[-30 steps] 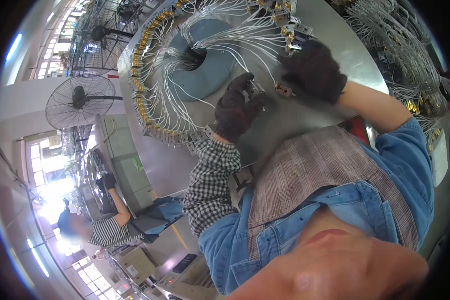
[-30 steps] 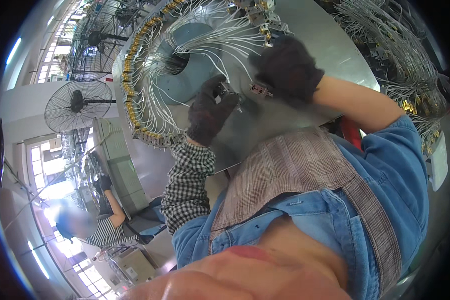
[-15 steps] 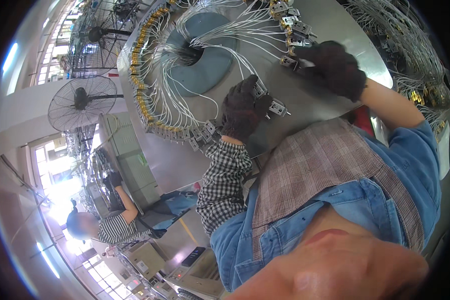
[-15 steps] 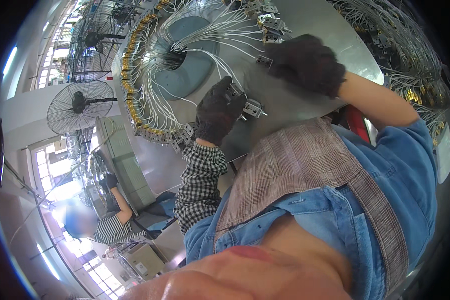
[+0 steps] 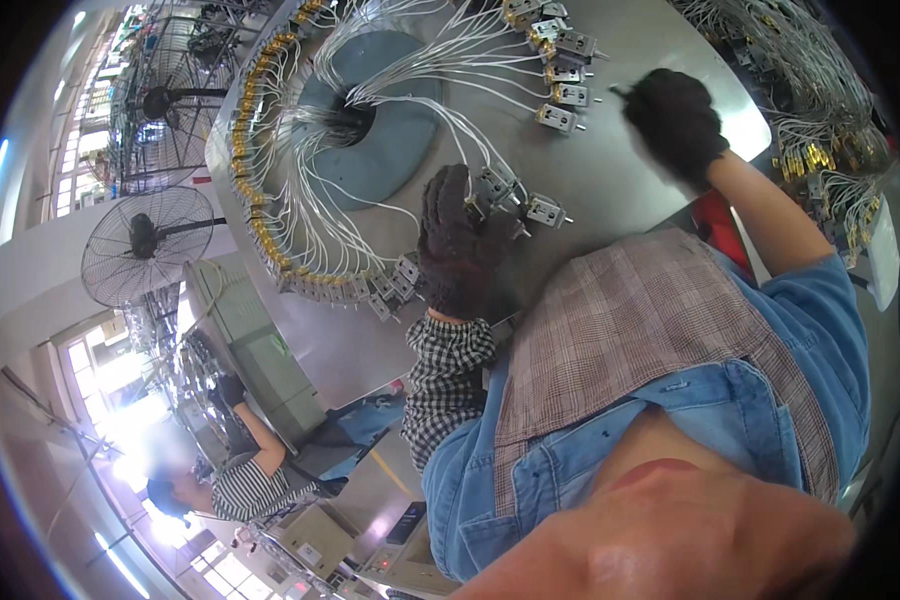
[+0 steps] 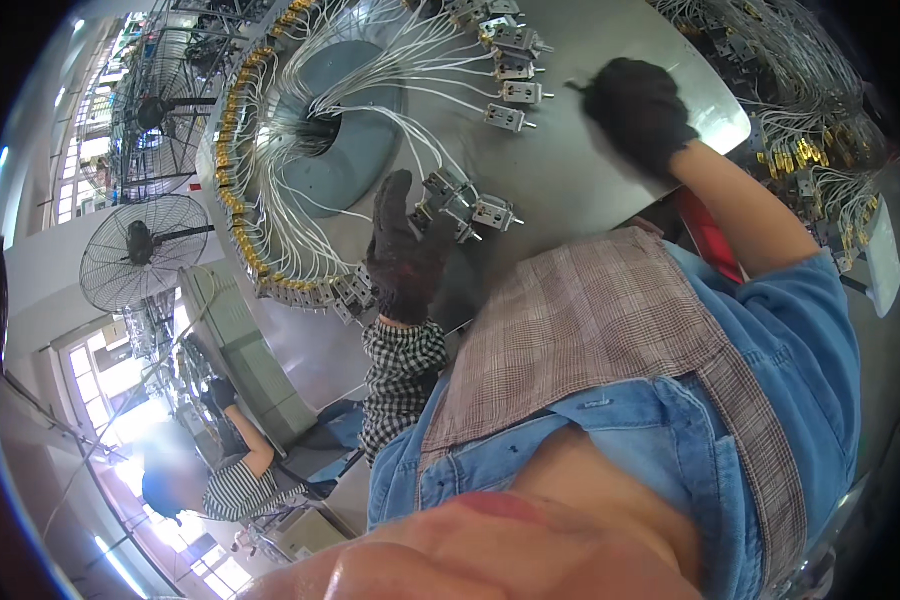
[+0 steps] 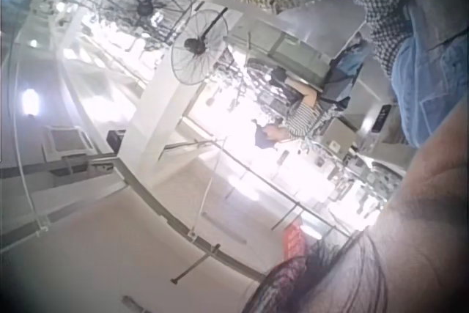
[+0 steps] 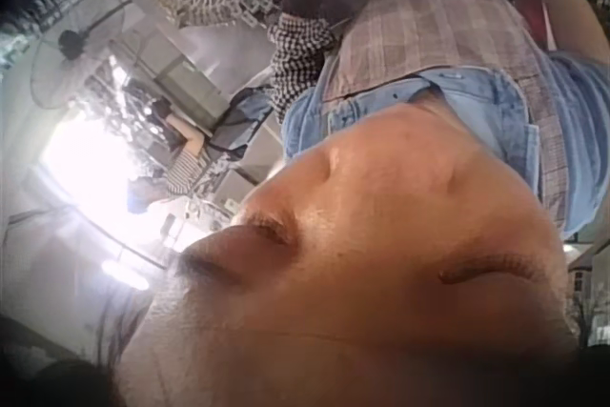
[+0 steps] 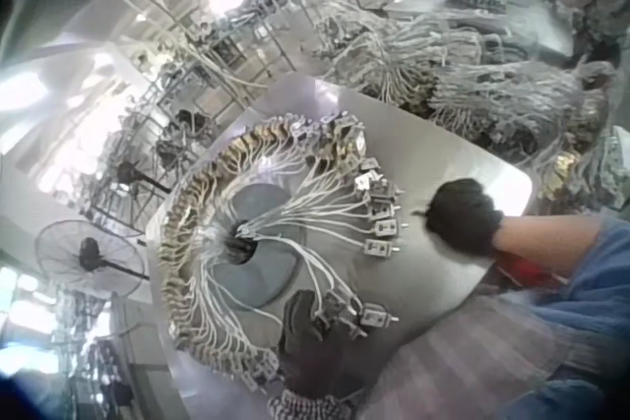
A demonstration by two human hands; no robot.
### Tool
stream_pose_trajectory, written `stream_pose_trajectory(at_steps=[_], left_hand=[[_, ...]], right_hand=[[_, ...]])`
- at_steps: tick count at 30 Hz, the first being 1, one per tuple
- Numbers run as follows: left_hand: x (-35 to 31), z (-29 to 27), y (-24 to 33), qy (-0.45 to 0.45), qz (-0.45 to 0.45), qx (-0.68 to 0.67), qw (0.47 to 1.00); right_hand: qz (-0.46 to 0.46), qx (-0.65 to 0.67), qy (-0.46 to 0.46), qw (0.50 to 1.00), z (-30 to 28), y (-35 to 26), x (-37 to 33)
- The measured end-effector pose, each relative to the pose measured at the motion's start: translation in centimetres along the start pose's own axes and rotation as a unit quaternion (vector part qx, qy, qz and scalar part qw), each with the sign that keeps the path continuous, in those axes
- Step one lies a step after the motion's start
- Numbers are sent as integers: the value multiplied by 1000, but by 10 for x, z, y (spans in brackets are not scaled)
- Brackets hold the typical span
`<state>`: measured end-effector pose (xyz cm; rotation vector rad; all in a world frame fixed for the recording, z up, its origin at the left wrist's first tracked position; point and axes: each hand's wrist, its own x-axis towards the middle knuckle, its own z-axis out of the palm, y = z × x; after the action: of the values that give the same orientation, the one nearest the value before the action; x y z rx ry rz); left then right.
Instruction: Wiring and assembling pins onto a large circular electronic component on a production floor.
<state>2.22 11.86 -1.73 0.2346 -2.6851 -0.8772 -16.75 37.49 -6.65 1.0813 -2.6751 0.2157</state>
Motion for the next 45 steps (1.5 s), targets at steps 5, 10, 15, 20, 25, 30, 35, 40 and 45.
stream_pose_trajectory(at_steps=[5, 10, 15, 20, 25, 30, 35, 40, 45], left_hand=[[-8, -4, 12, -54, 62, 118, 990], [13, 2, 8, -38, 116, 159, 980], [14, 6, -7, -98, 85, 96, 987], [8, 6, -16, -104, 143, 78, 981], [14, 22, -3, 26, 163, 145, 976], [14, 14, -6, -47, 102, 68, 991], [11, 24, -11, -44, 126, 61, 989], [8, 28, -10, 2, 93, 76, 993], [7, 19, -13, -54, 82, 85, 992]], right_hand=[[65, 2, 8, 998, -15, 14, -20], [-106, 257, -56, 959, -34, -61, -11], [-100, 222, -263, 933, -53, -113, 5], [77, 231, -218, 945, -50, -94, 22], [-148, 250, -287, 913, -41, -106, 8], [-101, 256, -281, 919, -48, -86, 5], [-21, 175, -247, 953, -45, -96, 4], [-145, 143, -297, 933, -45, -106, -3], [-10, 203, -208, 957, -46, -91, 10]])
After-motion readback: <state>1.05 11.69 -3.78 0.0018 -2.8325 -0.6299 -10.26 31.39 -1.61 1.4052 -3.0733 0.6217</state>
